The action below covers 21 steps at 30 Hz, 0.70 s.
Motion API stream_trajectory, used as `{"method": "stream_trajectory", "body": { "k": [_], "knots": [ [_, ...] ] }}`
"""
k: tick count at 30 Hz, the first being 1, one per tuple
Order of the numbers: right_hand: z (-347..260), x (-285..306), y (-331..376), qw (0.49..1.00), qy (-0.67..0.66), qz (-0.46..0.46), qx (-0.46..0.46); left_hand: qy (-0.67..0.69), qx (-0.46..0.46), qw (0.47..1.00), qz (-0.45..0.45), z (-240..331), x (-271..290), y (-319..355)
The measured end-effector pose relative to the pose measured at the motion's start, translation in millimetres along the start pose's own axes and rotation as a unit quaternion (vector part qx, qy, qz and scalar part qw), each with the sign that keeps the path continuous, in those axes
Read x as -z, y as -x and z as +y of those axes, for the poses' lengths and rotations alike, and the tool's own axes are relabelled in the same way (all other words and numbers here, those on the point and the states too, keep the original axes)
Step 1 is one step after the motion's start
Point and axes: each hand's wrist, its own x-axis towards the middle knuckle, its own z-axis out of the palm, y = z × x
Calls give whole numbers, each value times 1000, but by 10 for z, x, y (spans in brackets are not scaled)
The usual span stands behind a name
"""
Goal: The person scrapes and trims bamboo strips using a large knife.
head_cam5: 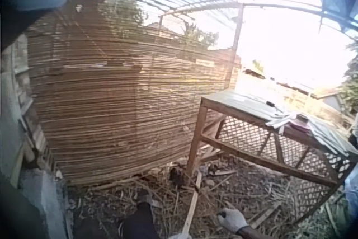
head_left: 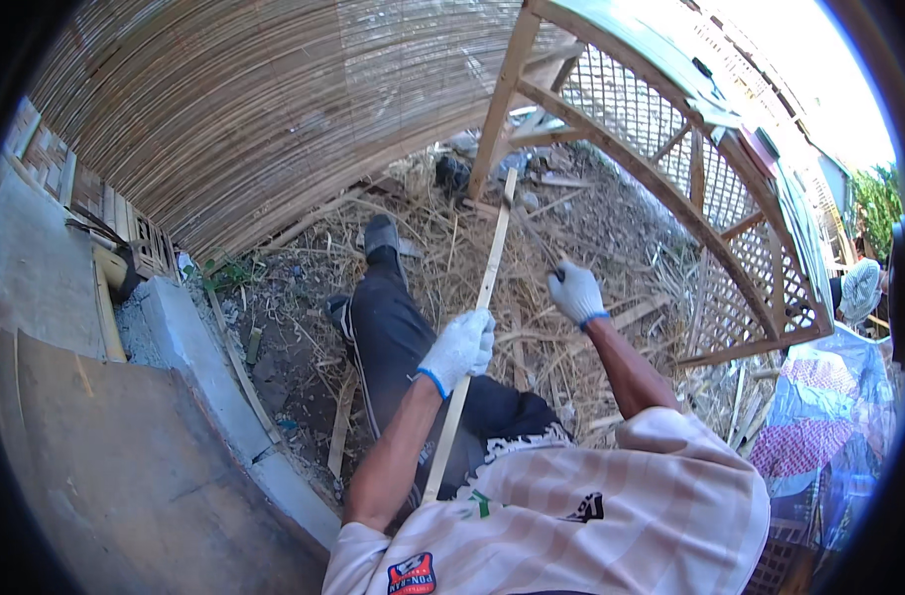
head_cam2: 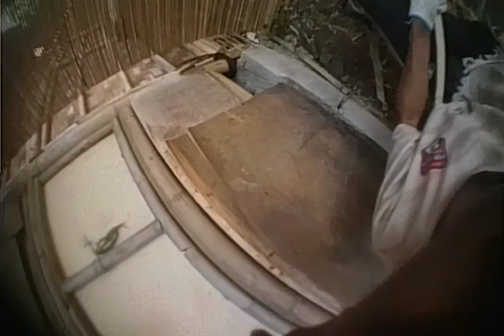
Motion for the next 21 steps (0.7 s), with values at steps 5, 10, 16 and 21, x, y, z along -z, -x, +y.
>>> {"method": "stream_trajectory", "body": {
  "k": [5, 10, 16, 21],
  "knots": [
    [-294, 302, 148, 979, 118, -124, 114, 7, 15, 1000, -20, -46, 19, -10],
    [-227, 330, 77, 991, 59, -114, 38, -29, 39, 999, 0, -34, -23, -33],
    [-307, 266, -31, 988, 97, -122, 0, -39, 24, 999, 16, -44, -8, -42],
    [-305, 257, -12, 979, 134, -147, 39, -35, 18, 999, 4, -38, 51, -53]
  ]
}}
